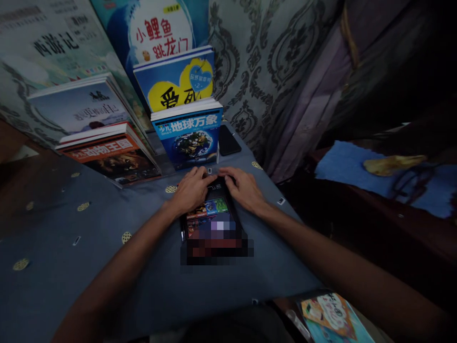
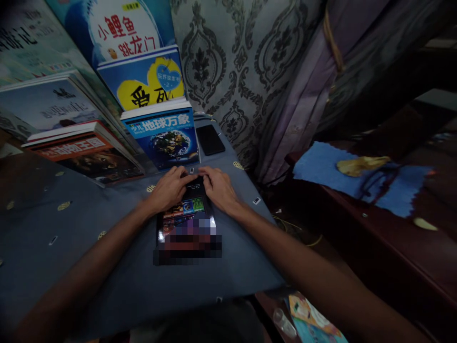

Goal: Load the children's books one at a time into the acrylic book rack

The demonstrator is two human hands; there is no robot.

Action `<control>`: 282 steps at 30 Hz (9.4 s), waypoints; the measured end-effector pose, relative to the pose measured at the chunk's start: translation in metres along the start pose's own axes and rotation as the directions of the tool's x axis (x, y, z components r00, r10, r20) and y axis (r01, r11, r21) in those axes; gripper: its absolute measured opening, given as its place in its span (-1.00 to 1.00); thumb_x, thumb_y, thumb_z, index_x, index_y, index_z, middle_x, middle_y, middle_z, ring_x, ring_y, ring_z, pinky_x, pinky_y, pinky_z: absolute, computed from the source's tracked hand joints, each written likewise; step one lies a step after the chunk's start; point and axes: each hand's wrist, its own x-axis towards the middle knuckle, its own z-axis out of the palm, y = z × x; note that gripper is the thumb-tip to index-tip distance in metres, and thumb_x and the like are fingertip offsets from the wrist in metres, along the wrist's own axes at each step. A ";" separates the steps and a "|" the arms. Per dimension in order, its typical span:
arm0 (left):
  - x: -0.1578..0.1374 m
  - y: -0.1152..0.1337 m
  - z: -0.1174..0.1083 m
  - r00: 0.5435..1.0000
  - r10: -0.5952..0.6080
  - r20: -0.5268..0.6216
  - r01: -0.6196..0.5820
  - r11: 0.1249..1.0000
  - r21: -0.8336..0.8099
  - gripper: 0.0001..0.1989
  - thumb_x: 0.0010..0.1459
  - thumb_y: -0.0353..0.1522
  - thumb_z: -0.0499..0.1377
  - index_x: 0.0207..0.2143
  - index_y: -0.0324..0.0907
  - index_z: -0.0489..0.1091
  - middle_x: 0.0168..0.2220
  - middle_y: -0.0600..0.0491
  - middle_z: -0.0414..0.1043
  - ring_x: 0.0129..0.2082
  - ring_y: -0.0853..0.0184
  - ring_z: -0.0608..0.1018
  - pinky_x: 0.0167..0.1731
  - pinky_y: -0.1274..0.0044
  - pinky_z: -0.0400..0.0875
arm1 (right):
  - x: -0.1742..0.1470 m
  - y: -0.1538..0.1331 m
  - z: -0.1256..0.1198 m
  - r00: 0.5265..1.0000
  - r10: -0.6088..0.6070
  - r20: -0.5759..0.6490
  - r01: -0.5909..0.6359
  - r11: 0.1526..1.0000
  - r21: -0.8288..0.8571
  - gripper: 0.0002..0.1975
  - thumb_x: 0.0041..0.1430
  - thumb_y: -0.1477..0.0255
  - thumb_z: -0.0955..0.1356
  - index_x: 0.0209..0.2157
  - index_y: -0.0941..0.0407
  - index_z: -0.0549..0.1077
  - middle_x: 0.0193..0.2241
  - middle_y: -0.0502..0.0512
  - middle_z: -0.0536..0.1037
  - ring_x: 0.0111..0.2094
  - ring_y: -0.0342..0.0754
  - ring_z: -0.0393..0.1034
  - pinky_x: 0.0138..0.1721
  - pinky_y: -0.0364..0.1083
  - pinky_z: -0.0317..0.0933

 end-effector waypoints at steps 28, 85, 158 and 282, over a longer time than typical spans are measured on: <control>-0.013 0.014 0.004 0.994 0.106 0.025 -0.107 0.991 0.079 -0.41 0.29 -0.58 -0.02 0.33 -0.08 0.20 0.31 -0.08 0.29 0.16 0.13 0.36 -0.03 0.28 0.30 | 0.006 0.003 -0.009 0.997 0.033 0.075 -0.040 0.996 0.083 -0.65 0.24 0.56 0.24 -0.01 0.12 0.53 -0.08 0.18 0.67 -0.01 0.06 0.56 0.07 0.11 0.39; -0.033 0.017 0.007 0.971 0.238 -0.023 -0.239 0.964 -0.114 -0.64 0.43 -0.33 -0.01 0.19 -0.07 0.39 0.27 -0.08 0.37 0.32 0.05 0.32 0.17 0.13 0.22 | -0.089 -0.034 -0.043 0.988 -0.108 0.110 0.109 0.994 -0.004 -0.71 0.36 0.42 0.27 0.02 0.07 0.53 -0.09 0.14 0.66 -0.06 0.07 0.56 0.01 0.10 0.43; -0.095 0.058 0.013 0.929 0.362 -0.070 -0.369 0.920 -0.135 -0.63 0.43 -0.32 0.03 0.23 0.03 0.36 0.31 -0.06 0.32 0.37 0.07 0.26 0.33 -0.04 0.03 | -0.120 -0.049 -0.053 0.971 -0.229 0.068 0.224 0.972 0.067 -0.77 0.35 0.41 0.30 -0.08 0.07 0.58 -0.26 0.13 0.68 -0.21 0.01 0.58 -0.16 0.01 0.50; -0.082 -0.024 0.010 0.983 0.088 -0.163 -0.121 0.971 -0.204 -0.63 0.38 -0.18 0.09 0.13 -0.10 0.46 0.23 -0.12 0.41 0.28 0.13 0.40 0.33 0.07 0.13 | 0.016 -0.004 0.014 0.982 -0.103 0.157 0.137 0.965 -0.224 -0.59 0.33 0.45 0.21 0.12 0.11 0.48 0.07 0.22 0.57 0.11 0.16 0.38 0.16 0.17 0.26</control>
